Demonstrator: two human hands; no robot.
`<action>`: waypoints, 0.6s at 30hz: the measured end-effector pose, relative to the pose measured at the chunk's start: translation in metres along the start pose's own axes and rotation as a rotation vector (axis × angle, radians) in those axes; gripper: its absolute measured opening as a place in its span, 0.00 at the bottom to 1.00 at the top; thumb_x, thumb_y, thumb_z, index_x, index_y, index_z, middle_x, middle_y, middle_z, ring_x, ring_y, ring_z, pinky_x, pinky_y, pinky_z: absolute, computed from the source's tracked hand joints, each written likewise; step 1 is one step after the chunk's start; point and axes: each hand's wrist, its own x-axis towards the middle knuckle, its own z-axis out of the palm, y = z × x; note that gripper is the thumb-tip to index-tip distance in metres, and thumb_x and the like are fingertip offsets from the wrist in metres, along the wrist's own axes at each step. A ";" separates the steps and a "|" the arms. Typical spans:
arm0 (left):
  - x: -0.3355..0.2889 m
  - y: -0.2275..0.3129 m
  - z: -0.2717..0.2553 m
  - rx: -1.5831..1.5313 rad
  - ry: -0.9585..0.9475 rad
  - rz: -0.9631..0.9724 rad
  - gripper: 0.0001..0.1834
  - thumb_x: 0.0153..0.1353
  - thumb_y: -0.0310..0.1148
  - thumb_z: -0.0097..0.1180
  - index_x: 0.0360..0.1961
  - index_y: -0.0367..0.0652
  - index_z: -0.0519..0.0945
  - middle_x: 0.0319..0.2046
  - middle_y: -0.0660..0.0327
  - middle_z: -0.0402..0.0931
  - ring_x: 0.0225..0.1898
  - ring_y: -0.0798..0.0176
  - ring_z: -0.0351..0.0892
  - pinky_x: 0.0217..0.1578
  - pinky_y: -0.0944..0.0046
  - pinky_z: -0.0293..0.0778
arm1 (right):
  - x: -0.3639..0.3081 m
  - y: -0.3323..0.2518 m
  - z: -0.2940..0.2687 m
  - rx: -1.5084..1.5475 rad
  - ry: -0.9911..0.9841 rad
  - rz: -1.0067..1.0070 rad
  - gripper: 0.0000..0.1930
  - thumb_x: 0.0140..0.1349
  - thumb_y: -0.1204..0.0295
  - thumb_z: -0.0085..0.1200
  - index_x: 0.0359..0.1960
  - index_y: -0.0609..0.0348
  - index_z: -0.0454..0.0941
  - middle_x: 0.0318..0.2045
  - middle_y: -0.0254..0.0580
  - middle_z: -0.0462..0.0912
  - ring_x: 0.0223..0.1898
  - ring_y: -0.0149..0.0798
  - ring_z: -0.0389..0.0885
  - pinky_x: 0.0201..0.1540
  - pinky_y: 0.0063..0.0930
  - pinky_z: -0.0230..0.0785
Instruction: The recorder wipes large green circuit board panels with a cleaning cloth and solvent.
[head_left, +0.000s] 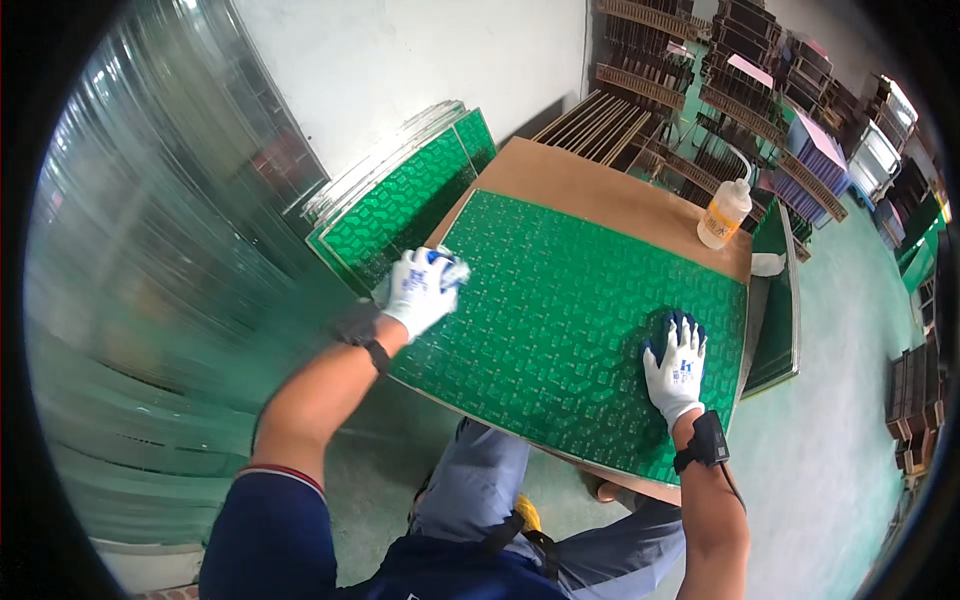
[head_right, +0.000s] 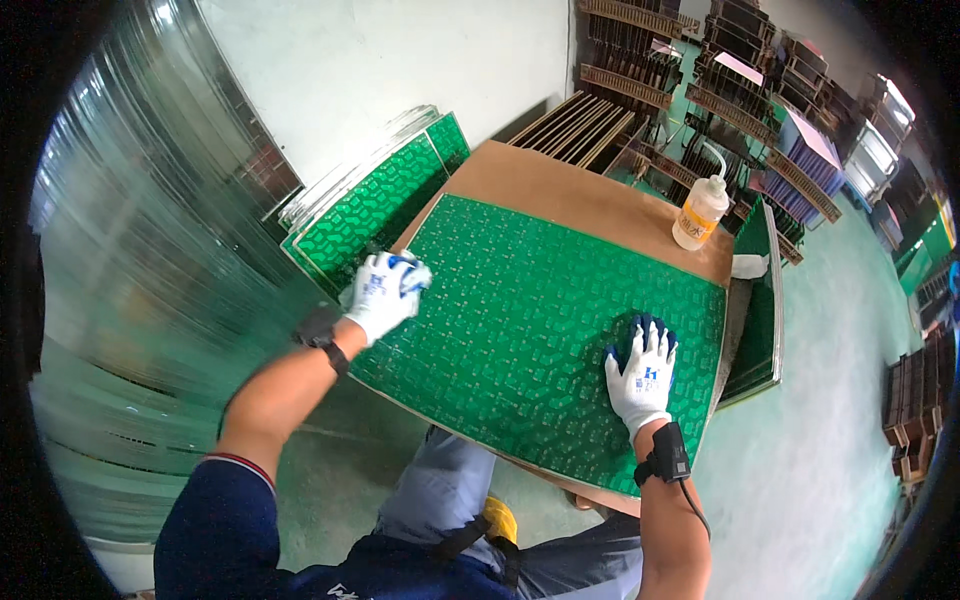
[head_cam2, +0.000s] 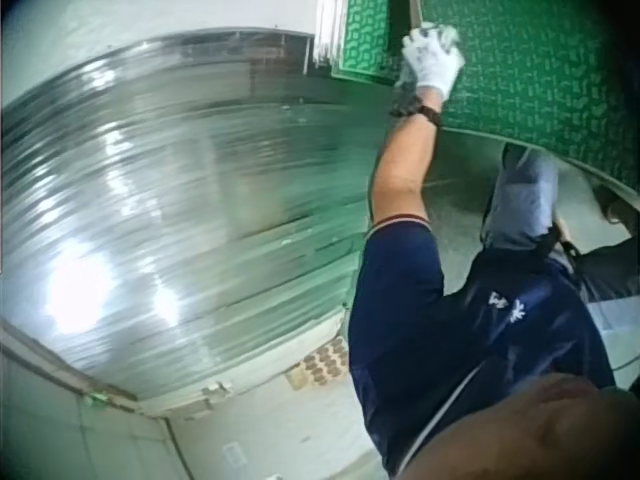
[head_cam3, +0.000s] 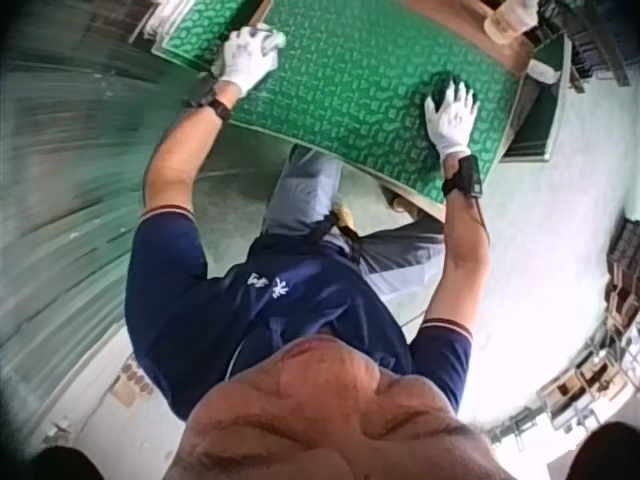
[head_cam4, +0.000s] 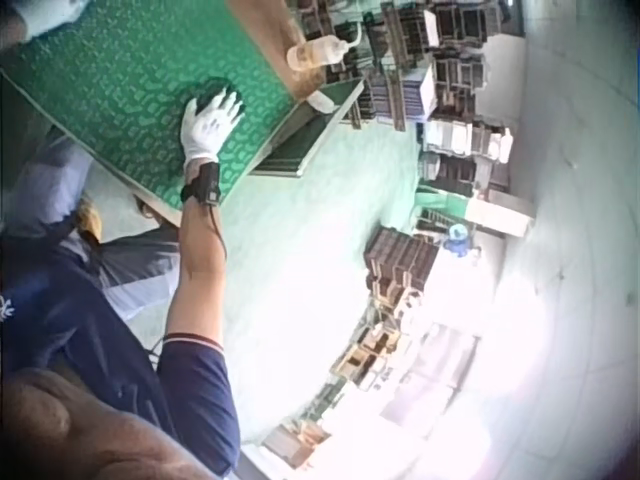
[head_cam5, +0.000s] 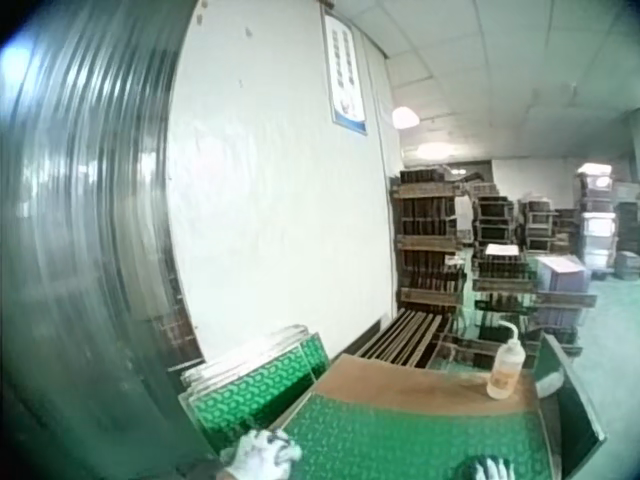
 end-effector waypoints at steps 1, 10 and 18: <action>-0.004 0.021 -0.003 -0.053 0.040 0.129 0.09 0.58 0.38 0.57 0.39 0.65 0.84 0.43 0.62 0.80 0.47 0.54 0.80 0.42 0.47 0.74 | -0.001 0.001 0.000 -0.008 -0.002 0.001 0.37 0.68 0.58 0.59 0.74 0.66 0.65 0.76 0.61 0.64 0.77 0.64 0.59 0.81 0.59 0.43; -0.029 0.195 -0.047 -0.706 0.142 0.776 0.21 0.58 0.42 0.65 0.54 0.59 0.89 0.56 0.65 0.86 0.58 0.55 0.82 0.62 0.43 0.74 | -0.007 -0.011 -0.046 0.010 -0.139 0.080 0.36 0.67 0.50 0.57 0.68 0.67 0.74 0.72 0.62 0.71 0.75 0.62 0.65 0.79 0.58 0.50; -0.061 -0.052 0.029 -0.315 0.045 -0.052 0.34 0.49 0.25 0.70 0.62 0.46 0.81 0.59 0.52 0.77 0.61 0.45 0.75 0.64 0.46 0.70 | -0.001 -0.024 -0.019 0.016 -0.153 0.065 0.40 0.70 0.50 0.55 0.73 0.71 0.65 0.75 0.67 0.63 0.78 0.65 0.57 0.82 0.57 0.43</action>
